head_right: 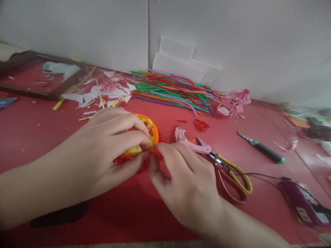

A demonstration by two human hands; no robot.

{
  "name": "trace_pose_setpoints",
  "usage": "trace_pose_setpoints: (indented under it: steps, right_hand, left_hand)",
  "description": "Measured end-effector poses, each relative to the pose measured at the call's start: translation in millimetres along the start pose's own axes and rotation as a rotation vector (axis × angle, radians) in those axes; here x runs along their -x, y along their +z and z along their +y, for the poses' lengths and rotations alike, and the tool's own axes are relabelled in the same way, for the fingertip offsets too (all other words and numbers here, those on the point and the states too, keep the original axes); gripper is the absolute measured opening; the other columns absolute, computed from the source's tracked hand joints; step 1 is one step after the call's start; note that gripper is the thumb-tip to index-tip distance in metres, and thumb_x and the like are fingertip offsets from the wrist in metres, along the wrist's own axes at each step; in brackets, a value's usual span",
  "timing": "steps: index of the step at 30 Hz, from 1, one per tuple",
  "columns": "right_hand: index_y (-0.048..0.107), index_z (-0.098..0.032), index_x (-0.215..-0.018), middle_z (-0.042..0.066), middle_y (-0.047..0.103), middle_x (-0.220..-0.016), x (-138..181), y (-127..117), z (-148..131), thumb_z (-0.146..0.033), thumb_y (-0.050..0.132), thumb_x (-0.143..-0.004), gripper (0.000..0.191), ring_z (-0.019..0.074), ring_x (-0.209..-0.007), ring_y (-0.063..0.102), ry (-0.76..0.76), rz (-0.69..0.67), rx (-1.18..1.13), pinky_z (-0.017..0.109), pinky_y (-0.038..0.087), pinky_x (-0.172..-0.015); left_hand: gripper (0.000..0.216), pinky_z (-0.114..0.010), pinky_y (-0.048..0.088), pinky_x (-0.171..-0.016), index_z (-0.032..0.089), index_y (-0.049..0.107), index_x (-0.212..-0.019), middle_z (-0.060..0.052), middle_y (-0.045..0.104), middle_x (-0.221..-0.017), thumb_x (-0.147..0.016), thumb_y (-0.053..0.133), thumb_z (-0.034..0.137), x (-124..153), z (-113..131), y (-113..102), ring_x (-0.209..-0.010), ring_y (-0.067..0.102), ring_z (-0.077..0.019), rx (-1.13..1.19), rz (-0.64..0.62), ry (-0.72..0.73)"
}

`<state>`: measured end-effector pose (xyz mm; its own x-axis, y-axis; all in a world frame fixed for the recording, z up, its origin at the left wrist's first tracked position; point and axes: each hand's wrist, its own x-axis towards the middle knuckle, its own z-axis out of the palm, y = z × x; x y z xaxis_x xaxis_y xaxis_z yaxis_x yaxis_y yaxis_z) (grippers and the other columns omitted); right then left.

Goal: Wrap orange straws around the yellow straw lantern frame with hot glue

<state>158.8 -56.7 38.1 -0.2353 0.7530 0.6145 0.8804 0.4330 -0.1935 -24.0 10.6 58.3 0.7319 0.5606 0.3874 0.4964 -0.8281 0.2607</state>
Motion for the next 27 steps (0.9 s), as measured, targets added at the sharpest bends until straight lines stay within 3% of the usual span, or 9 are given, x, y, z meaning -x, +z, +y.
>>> trace_pose_setpoints:
  steps: [4, 10, 17, 21, 27]
  right_hand:
    - [0.063, -0.02, -0.094, 0.0, 0.071, -0.074, 1.4, -3.3, 0.2, -0.011, 0.061, -0.089, 0.011, 0.0126, -0.069, 0.071, 0.024, -0.035, -0.059, 0.023, 0.056, -0.067]
    - [0.063, -0.022, -0.098, 0.003, 0.075, -0.089, 4.8, -3.9, 11.1, -0.01, 0.062, -0.091, 0.013, 0.0146, -0.081, 0.072, -0.063, -0.032, -0.131, 0.025, 0.058, -0.079]
    - [0.068, -0.02, -0.089, -0.001, 0.075, -0.079, -0.5, -3.0, 16.8, -0.018, 0.067, -0.088, 0.003, 0.0117, -0.067, 0.07, 0.092, -0.086, -0.187, 0.023, 0.057, -0.065]
    - [0.074, -0.023, -0.09, -0.002, 0.077, -0.079, -5.7, -2.9, 19.7, -0.022, 0.069, -0.087, 0.006, 0.0121, -0.065, 0.071, 0.201, -0.155, -0.286, 0.023, 0.054, -0.059]
    - [0.076, -0.024, -0.086, -0.003, 0.078, -0.079, -13.6, -5.8, 22.8, -0.019, 0.067, -0.086, 0.01, 0.0125, -0.066, 0.07, 0.255, -0.245, -0.393, 0.024, 0.054, -0.061]
  left_hand:
    - [0.016, -0.046, 0.044, -0.081, 0.018, 0.066, -0.082, -0.006, 0.064, -0.09, -0.088, 0.052, 0.017, -0.4, -0.6, 0.2, -0.087, 0.058, -0.0268, 0.01, -0.003, 0.007]
    - [0.016, -0.044, 0.043, -0.082, 0.021, 0.065, -0.081, -0.005, 0.064, -0.091, -0.089, 0.052, 0.018, -1.1, -1.3, 0.7, -0.086, 0.058, -0.0248, -0.008, 0.003, 0.006]
    - [0.017, -0.045, 0.042, -0.083, 0.02, 0.064, -0.084, -0.005, 0.064, -0.092, -0.09, 0.049, 0.015, 0.9, -0.5, 0.5, -0.086, 0.055, -0.0239, 0.043, 0.01, 0.018]
    - [0.018, -0.045, 0.042, -0.084, 0.021, 0.066, -0.084, -0.005, 0.065, -0.093, -0.09, 0.05, 0.016, 0.0, -2.0, 0.0, -0.088, 0.057, -0.0238, 0.058, 0.002, 0.019]
    - [0.018, -0.045, 0.044, -0.087, 0.024, 0.068, -0.084, -0.004, 0.067, -0.096, -0.089, 0.051, 0.017, -0.5, -2.7, 0.2, -0.09, 0.059, -0.0241, 0.047, 0.01, 0.016]
